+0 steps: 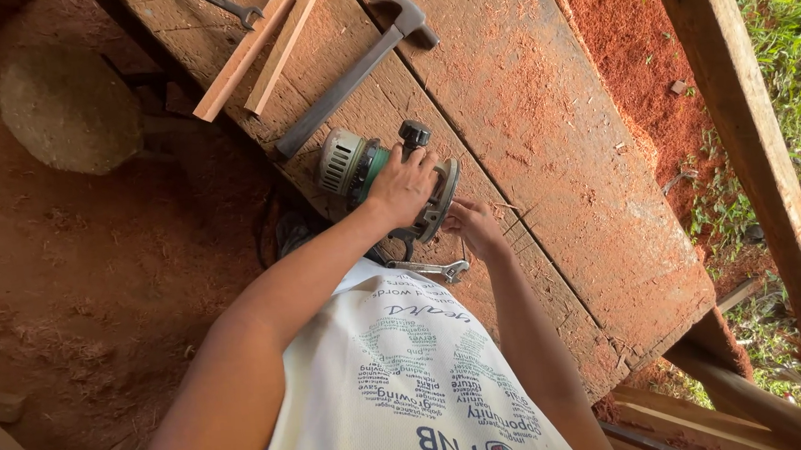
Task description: Adjusting the bit and tightening the collet on a handheld wood router using a wrench on a workbench.
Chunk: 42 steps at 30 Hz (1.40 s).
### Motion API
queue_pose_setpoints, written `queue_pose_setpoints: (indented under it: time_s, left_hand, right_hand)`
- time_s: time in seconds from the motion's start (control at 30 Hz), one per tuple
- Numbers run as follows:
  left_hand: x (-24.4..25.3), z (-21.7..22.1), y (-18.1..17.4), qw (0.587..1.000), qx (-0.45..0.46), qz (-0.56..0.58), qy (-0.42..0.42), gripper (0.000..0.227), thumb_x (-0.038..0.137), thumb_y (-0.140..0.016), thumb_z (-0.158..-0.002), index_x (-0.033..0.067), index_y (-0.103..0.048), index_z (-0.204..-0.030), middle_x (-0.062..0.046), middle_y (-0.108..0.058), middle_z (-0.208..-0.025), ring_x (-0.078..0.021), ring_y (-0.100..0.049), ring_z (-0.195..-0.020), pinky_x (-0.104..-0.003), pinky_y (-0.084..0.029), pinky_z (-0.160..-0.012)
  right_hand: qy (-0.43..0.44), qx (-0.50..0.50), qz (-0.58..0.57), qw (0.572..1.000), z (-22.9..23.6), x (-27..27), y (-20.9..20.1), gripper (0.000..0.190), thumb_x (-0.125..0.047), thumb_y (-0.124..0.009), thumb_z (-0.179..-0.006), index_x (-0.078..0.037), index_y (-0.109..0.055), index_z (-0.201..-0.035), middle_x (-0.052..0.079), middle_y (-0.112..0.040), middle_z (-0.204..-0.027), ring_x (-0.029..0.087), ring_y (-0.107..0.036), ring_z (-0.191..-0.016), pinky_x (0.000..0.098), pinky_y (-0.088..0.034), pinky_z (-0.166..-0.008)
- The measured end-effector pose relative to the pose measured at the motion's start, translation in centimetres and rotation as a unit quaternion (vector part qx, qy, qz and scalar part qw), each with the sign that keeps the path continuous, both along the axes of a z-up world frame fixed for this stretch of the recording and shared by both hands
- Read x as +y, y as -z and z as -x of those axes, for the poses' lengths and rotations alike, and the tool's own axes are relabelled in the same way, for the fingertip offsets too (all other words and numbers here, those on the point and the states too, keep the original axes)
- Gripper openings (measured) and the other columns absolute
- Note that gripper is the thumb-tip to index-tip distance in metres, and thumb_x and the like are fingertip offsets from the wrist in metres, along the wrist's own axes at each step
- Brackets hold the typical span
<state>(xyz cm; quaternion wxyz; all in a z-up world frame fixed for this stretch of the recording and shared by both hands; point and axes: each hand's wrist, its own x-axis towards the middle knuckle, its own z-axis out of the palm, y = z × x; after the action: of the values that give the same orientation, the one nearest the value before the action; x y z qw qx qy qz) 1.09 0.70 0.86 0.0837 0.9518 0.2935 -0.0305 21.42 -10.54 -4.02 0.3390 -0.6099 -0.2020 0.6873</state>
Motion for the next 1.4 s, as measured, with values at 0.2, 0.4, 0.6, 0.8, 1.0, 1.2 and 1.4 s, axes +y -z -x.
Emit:
queue_pose_setpoints:
  time_s: [0.2,0.4,0.6,0.8,1.0,1.2,1.4]
  left_hand:
    - [-0.6,0.1,2.3,0.999,0.015,0.044,0.014,0.025,0.025,-0.073,-0.087,0.0088,-0.078,-0.105,-0.014,-0.044,-0.151,-0.0305,-0.044,-0.140,-0.059,-0.032,-0.117]
    - [0.5,0.5,-3.8,0.999,0.026,0.026,0.022,0.043,0.030,-0.073,-0.070,0.0062,-0.076,-0.107,-0.014,-0.043,-0.148,-0.0303,-0.043,-0.132,-0.058,-0.032,-0.108]
    - [-0.9,-0.4,2.4,1.000,-0.026,0.003,-0.012,0.021,0.021,-0.066,-0.091,0.0095,-0.078,-0.105,-0.012,-0.049,-0.148,-0.0303,-0.045,-0.137,-0.059,-0.034,-0.113]
    - [0.7,1.0,-3.7,0.998,0.027,0.053,0.019,0.023,0.021,-0.063,-0.084,0.0100,-0.078,-0.098,-0.012,-0.045,-0.149,-0.0289,-0.042,-0.136,-0.055,-0.032,-0.110]
    - [-0.8,0.2,0.6,0.998,-0.050,0.015,-0.038,0.022,0.017,-0.059,-0.099,0.0067,-0.077,-0.107,-0.012,-0.052,-0.142,-0.0277,-0.047,-0.135,-0.052,-0.035,-0.115]
    - [1.1,1.0,-4.9,1.000,-0.014,0.022,-0.002,0.029,0.026,-0.063,-0.086,0.0051,-0.077,-0.102,-0.015,-0.045,-0.151,-0.0312,-0.040,-0.140,-0.054,-0.032,-0.114]
    - [0.0,0.6,-0.6,0.997,-0.038,0.070,-0.020,0.025,0.019,-0.060,-0.090,0.0046,-0.077,-0.100,-0.013,-0.047,-0.150,-0.0296,-0.040,-0.141,-0.057,-0.032,-0.112]
  right_hand:
    - [-0.005,0.001,0.012,1.000,-0.5,-0.1,0.8,0.033,-0.019,-0.061,-0.104,0.006,-0.068,-0.124,0.010,-0.075,-0.092,0.014,-0.072,-0.078,0.0315,-0.062,-0.078]
    - [-0.002,-0.007,0.027,1.000,-0.1,0.0,0.1,0.032,-0.021,-0.063,-0.102,0.002,-0.070,-0.122,0.009,-0.075,-0.091,0.014,-0.072,-0.079,0.0325,-0.062,-0.081]
    - [0.003,0.007,0.020,1.000,0.0,0.1,-0.3,0.030,-0.020,-0.063,-0.102,0.004,-0.071,-0.117,0.009,-0.075,-0.089,0.014,-0.070,-0.075,0.0333,-0.060,-0.076]
    - [0.035,0.012,0.062,0.997,0.2,-0.1,0.0,0.028,-0.019,-0.060,-0.105,0.005,-0.073,-0.108,0.009,-0.073,-0.085,0.014,-0.070,-0.073,0.0345,-0.061,-0.077]
    - [0.070,0.057,0.098,0.991,0.4,0.4,-0.8,0.026,-0.017,-0.054,-0.105,0.004,-0.070,-0.104,0.010,-0.075,-0.086,0.015,-0.072,-0.074,0.0357,-0.063,-0.077]
    - [0.108,0.075,0.115,0.985,0.8,0.4,-1.6,0.025,-0.015,-0.054,-0.105,0.005,-0.069,-0.108,0.013,-0.076,-0.091,0.016,-0.074,-0.077,0.0368,-0.064,-0.081]
    - [0.119,0.068,0.113,0.984,1.0,0.5,-1.8,0.023,-0.014,-0.054,-0.105,0.005,-0.065,-0.110,0.011,-0.076,-0.091,0.015,-0.073,-0.074,0.0354,-0.063,-0.077]
